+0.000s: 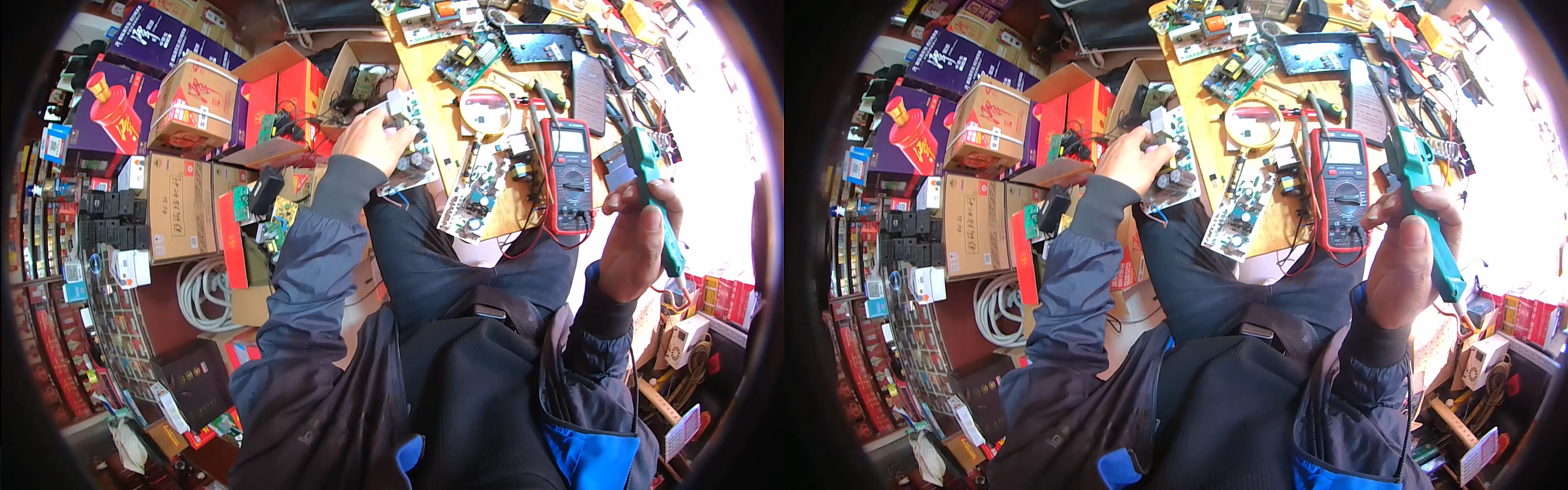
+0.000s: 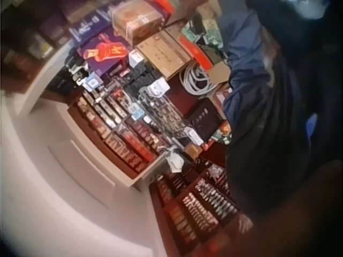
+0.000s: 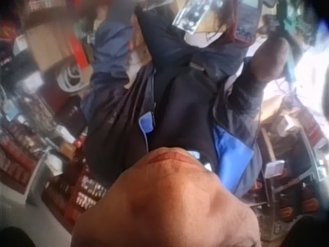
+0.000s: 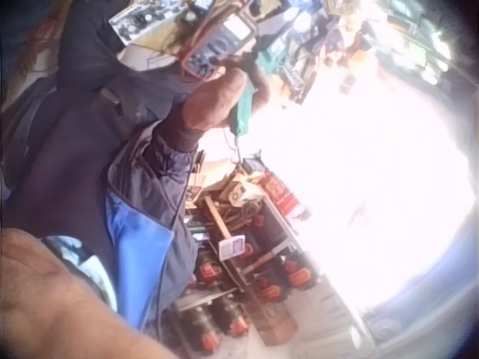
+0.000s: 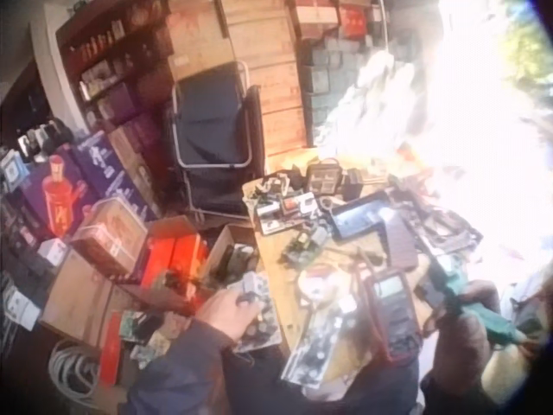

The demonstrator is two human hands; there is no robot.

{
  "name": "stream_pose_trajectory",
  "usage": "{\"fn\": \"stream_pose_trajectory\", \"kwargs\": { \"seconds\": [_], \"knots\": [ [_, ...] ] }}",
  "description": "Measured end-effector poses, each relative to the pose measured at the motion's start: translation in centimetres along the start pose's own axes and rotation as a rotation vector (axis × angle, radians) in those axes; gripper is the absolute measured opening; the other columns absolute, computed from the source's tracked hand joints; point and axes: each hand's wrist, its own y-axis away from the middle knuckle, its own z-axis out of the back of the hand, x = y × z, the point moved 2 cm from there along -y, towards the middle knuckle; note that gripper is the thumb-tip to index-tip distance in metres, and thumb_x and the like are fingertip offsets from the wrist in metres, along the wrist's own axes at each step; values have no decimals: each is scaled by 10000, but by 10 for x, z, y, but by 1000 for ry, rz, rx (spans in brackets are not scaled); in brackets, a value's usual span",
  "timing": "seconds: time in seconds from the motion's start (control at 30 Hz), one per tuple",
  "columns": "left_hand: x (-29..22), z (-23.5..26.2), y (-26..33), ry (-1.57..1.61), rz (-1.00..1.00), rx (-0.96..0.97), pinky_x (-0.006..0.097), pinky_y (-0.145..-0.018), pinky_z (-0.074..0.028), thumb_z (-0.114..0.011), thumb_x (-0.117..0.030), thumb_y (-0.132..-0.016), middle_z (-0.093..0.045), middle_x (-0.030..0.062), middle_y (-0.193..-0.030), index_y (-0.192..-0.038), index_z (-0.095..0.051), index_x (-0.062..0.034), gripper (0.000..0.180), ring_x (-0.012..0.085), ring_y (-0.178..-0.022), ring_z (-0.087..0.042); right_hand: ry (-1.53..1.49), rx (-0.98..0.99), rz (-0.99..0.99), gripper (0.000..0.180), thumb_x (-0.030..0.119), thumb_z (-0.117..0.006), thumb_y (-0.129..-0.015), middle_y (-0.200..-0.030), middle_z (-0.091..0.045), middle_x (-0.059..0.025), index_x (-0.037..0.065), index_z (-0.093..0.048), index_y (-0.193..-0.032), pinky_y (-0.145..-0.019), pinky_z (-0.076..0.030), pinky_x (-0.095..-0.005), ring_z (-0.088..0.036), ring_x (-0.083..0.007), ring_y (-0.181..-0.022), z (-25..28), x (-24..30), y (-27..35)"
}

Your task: The person sits on the floor and uses a soldering iron to work on a green circuit board. They then use a multimeter to test components on the board and a small electronic part, placing the tools and parts on the floor or a nearby table during the process.

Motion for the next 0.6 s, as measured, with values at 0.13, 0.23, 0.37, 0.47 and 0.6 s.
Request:
{"fn": "stream_pose_trajectory", "kwargs": {
  "seconds": [0.13,0.23,0.37,0.47,0.6],
  "knots": [
    [-6,-5,-2,-35,-17,5,461,-962,-527,-684,-459,-893,-719,148,-1230,-1417,-609,-168,605,335,-1142,-675,13,16,-6,401,268,-672,-1003,-970,-611,-156,-5,-570,-1278,-732,-545,-367,-627,-253,-830,-2,-7,-1],
    [-7,-12,-6,-69,2,20,483,-995,-504,-675,-474,-896,-714,168,-1211,-1376,-615,-144,586,358,-1188,-641,0,19,-16,402,257,-673,-1000,-967,-618,-167,-9,-570,-1284,-731,-545,-372,-629,-260,-831,-1,-10,-1],
    [-7,-18,-7,-59,-50,0,497,-983,-507,-678,-474,-902,-702,196,-1193,-1352,-615,-123,575,389,-1171,-641,-31,10,-47,419,252,-686,-987,-975,-623,-178,-14,-567,-1289,-730,-544,-379,-628,-265,-834,0,-14,1],
    [-6,-20,-6,-82,-28,13,506,-969,-512,-689,-483,-902,-696,207,-1188,-1348,-616,-114,584,401,-1150,-648,-41,9,-66,433,251,-694,-980,-981,-623,-182,-13,-563,-1296,-732,-540,-381,-626,-267,-840,0,-17,2],
    [-5,-21,-5,-75,-37,-16,510,-954,-518,-698,-505,-903,-695,210,-1183,-1326,-624,-104,587,405,-1121,-660,-54,13,-84,437,249,-694,-979,-982,-619,-180,-9,-559,-1306,-738,-532,-381,-619,-265,-847,0,-19,2]
  ]
}}
